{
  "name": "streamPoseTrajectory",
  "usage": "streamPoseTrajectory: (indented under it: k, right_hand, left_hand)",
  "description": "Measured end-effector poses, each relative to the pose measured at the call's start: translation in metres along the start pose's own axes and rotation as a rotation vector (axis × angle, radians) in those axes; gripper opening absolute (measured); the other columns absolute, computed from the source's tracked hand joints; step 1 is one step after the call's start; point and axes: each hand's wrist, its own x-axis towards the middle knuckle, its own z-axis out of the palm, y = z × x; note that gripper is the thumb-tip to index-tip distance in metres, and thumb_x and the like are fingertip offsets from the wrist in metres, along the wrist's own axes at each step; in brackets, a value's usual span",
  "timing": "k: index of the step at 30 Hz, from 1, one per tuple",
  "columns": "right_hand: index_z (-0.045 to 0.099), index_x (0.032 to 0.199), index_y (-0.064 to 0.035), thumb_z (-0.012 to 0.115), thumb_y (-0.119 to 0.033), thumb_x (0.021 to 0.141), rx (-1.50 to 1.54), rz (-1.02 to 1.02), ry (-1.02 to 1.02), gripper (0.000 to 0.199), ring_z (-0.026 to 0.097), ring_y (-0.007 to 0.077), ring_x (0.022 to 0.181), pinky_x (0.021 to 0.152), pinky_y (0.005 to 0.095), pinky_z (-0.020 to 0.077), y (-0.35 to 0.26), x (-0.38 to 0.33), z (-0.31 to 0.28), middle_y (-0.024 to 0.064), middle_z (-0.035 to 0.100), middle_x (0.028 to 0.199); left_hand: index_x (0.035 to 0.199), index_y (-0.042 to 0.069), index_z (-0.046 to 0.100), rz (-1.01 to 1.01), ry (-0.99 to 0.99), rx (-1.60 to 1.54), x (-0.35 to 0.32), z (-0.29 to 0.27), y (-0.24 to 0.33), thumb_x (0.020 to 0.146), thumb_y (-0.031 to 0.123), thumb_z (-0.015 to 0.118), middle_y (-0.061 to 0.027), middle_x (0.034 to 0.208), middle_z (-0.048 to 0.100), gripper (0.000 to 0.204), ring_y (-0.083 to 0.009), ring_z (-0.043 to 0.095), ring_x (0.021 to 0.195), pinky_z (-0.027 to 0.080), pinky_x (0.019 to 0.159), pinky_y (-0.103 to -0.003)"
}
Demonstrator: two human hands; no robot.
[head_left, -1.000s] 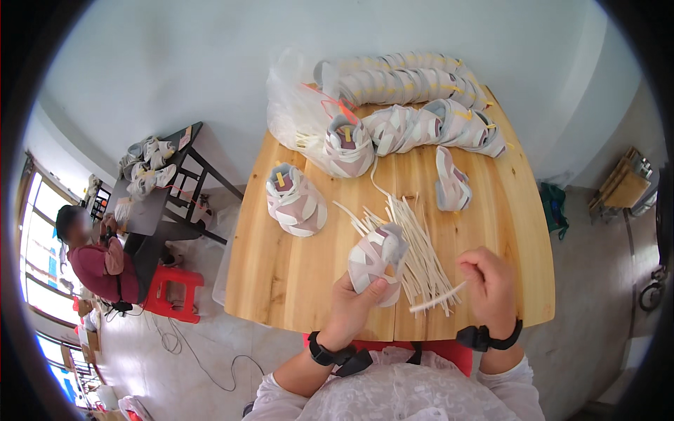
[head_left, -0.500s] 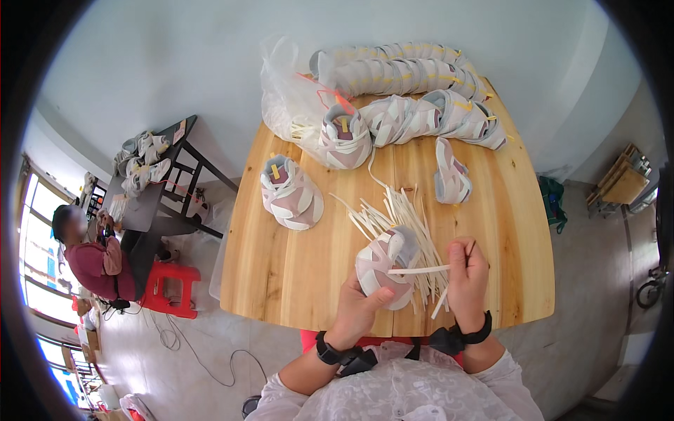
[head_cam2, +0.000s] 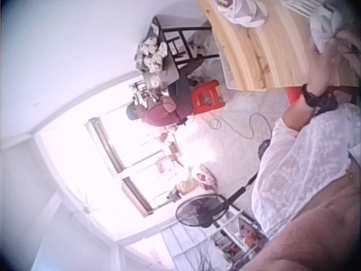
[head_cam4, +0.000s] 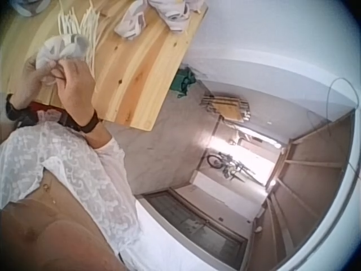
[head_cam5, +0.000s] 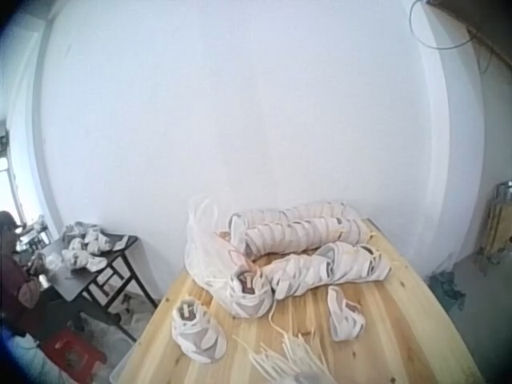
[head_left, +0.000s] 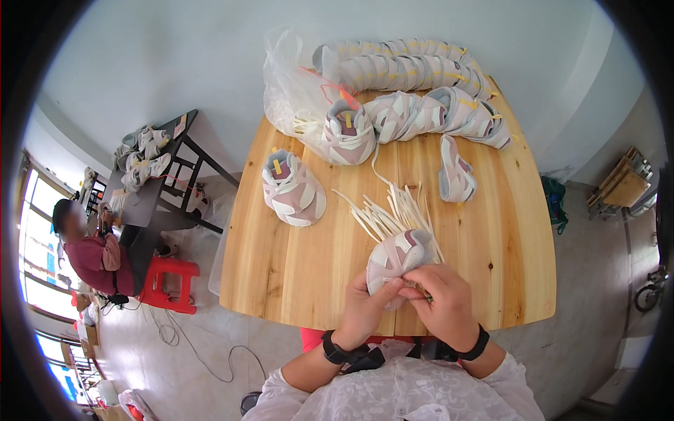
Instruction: Manually threading white laces or strips into a shoe upper using a small tool.
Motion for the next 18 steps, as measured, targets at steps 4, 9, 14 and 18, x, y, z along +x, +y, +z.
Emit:
streamPoseTrajectory:
  k: [4, 9, 14, 18]
  right_hand:
    - [0.063, 0.088, -0.0059, 0.075, -0.007, 0.072, 0.297, 0.183, -0.064, 0.021, 0.062, 0.0283, 0.071, 0.061, 0.0356, 0.0481, 0.006, -0.003, 0.012, 0.0088, 0.062, 0.081]
    - [0.062, 0.088, -0.0045, 0.073, -0.005, 0.074, 0.337, 0.189, -0.110, 0.018, 0.062, 0.0286, 0.072, 0.061, 0.0351, 0.0483, 0.012, -0.003, 0.012, 0.0094, 0.060, 0.077]
    - [0.060, 0.087, -0.0032, 0.071, -0.004, 0.076, 0.366, 0.193, -0.122, 0.015, 0.060, 0.0294, 0.071, 0.061, 0.0361, 0.0476, 0.014, -0.001, 0.008, 0.0107, 0.056, 0.079]
    - [0.058, 0.086, -0.0026, 0.070, -0.004, 0.077, 0.404, 0.220, -0.110, 0.015, 0.059, 0.0298, 0.070, 0.061, 0.0365, 0.0469, 0.013, -0.003, 0.008, 0.0115, 0.056, 0.082]
  left_hand:
    - [0.114, 0.002, 0.061, 0.009, -0.014, -0.077, 0.002, 0.000, -0.005, 0.092, 0.006, 0.061, -0.0051, 0.104, 0.067, 0.022, -0.0110, 0.062, 0.093, 0.051, 0.081, -0.026]
    - [0.121, 0.003, 0.056, -0.025, -0.050, -0.228, 0.001, -0.003, -0.010, 0.094, 0.007, 0.058, -0.0067, 0.111, 0.065, 0.028, -0.0139, 0.062, 0.098, 0.051, 0.085, -0.030]
    - [0.122, 0.004, 0.055, -0.027, -0.077, -0.213, 0.003, -0.007, -0.017, 0.093, 0.008, 0.061, -0.0064, 0.115, 0.063, 0.030, -0.0136, 0.060, 0.103, 0.050, 0.088, -0.030]
    - [0.124, 0.004, 0.054, -0.020, -0.094, -0.189, 0.004, -0.007, -0.019, 0.092, 0.009, 0.063, -0.0058, 0.116, 0.062, 0.034, -0.0132, 0.059, 0.104, 0.048, 0.090, -0.029]
